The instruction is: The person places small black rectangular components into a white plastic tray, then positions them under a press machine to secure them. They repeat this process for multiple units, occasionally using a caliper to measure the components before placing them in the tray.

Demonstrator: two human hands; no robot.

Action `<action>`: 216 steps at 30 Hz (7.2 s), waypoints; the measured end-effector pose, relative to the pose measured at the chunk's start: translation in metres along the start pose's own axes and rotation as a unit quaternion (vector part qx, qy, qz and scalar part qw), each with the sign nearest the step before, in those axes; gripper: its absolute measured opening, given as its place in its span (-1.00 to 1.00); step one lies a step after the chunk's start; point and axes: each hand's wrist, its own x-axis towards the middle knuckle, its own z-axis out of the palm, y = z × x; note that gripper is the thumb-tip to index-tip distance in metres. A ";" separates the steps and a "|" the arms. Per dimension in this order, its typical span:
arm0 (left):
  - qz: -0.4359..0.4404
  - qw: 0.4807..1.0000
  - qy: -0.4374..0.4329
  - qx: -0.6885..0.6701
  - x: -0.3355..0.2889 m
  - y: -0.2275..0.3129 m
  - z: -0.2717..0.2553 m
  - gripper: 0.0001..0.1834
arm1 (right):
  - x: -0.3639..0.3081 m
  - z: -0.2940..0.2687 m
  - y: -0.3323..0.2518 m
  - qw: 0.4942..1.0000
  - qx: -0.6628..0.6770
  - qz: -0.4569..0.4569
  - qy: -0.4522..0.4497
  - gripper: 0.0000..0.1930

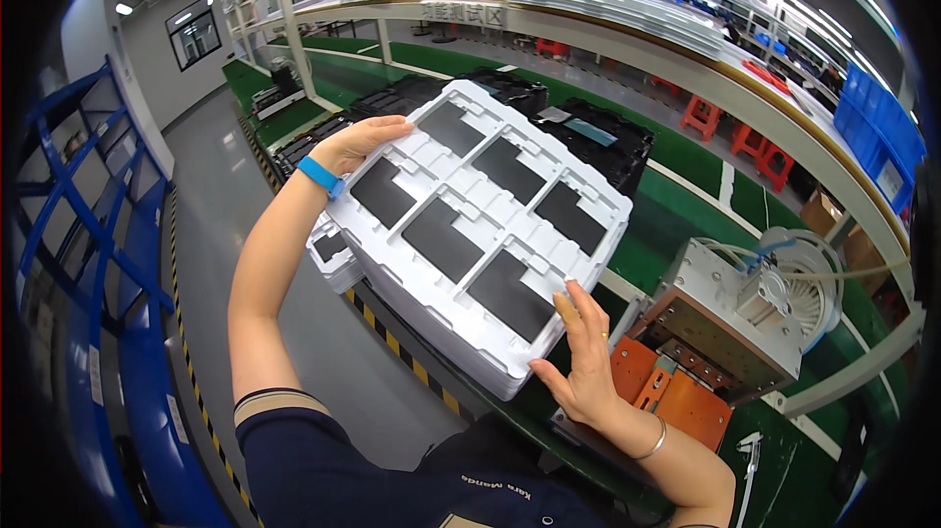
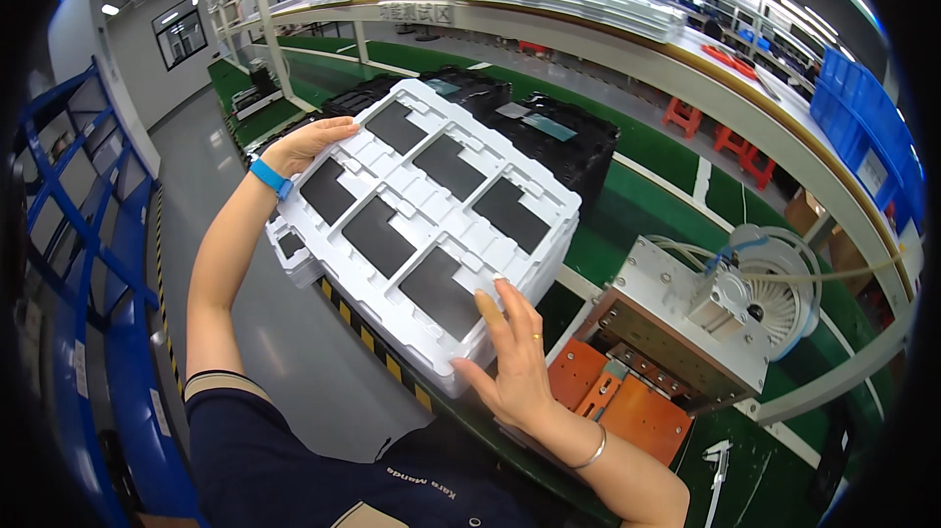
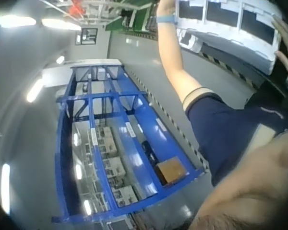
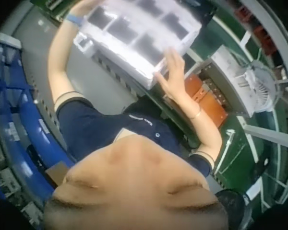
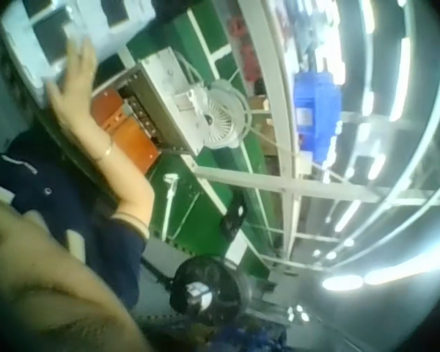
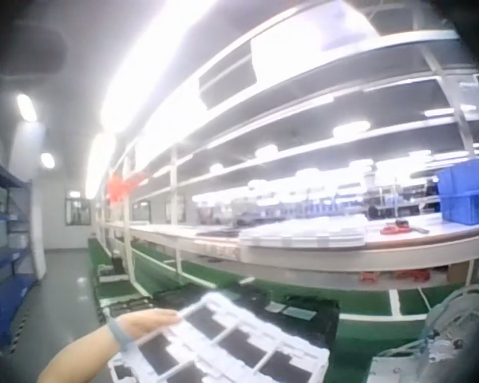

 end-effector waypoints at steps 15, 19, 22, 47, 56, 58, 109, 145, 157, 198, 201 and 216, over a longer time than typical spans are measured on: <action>0.164 0.920 0.251 -0.251 -0.124 -0.056 -0.157 -0.71 | -0.001 0.002 0.003 0.999 0.009 0.044 -0.006 -0.24; 0.200 0.887 0.340 -0.240 -0.121 -0.104 -0.247 -0.65 | 0.000 0.004 0.003 0.998 0.021 0.056 -0.006 -0.28; 0.204 0.881 0.353 -0.239 -0.113 -0.147 -0.268 -0.54 | 0.002 0.003 0.001 0.998 0.013 0.062 -0.006 -0.30; 0.097 0.864 0.466 0.165 -0.094 -0.241 -0.173 -0.26 | 0.005 0.000 -0.004 0.996 -0.032 0.067 -0.046 -0.30; 0.358 0.643 0.404 0.544 -0.097 -0.083 -0.038 -0.53 | 0.071 -0.028 0.019 0.985 -0.169 0.046 0.006 -0.54; 0.403 0.674 0.259 0.562 -0.064 -0.044 0.026 -0.69 | 0.088 -0.026 0.042 0.955 -0.278 0.096 -0.043 -0.57; 0.403 0.427 -0.493 0.643 -0.073 -0.126 0.363 -0.11 | -0.121 -0.115 0.003 0.934 -0.296 0.197 -0.027 -0.66; 0.342 0.502 -0.479 0.633 -0.048 -0.120 0.369 -0.12 | -0.130 -0.140 0.004 0.937 -0.227 0.267 0.005 -0.66; 0.314 0.510 -0.487 0.635 -0.047 -0.117 0.372 -0.13 | -0.130 -0.140 0.005 0.934 -0.214 0.285 0.004 -0.67; 0.266 0.527 -0.509 0.626 -0.042 -0.110 0.378 -0.16 | -0.129 -0.144 0.007 0.931 -0.187 0.314 -0.007 -0.70; 0.267 0.531 -0.508 0.624 -0.044 -0.111 0.377 -0.15 | -0.128 -0.143 0.008 0.934 -0.185 0.307 -0.006 -0.70; 0.288 0.600 -0.510 0.545 -0.048 -0.097 0.373 -0.48 | -0.113 -0.158 -0.006 0.921 -0.047 0.388 -0.002 -0.63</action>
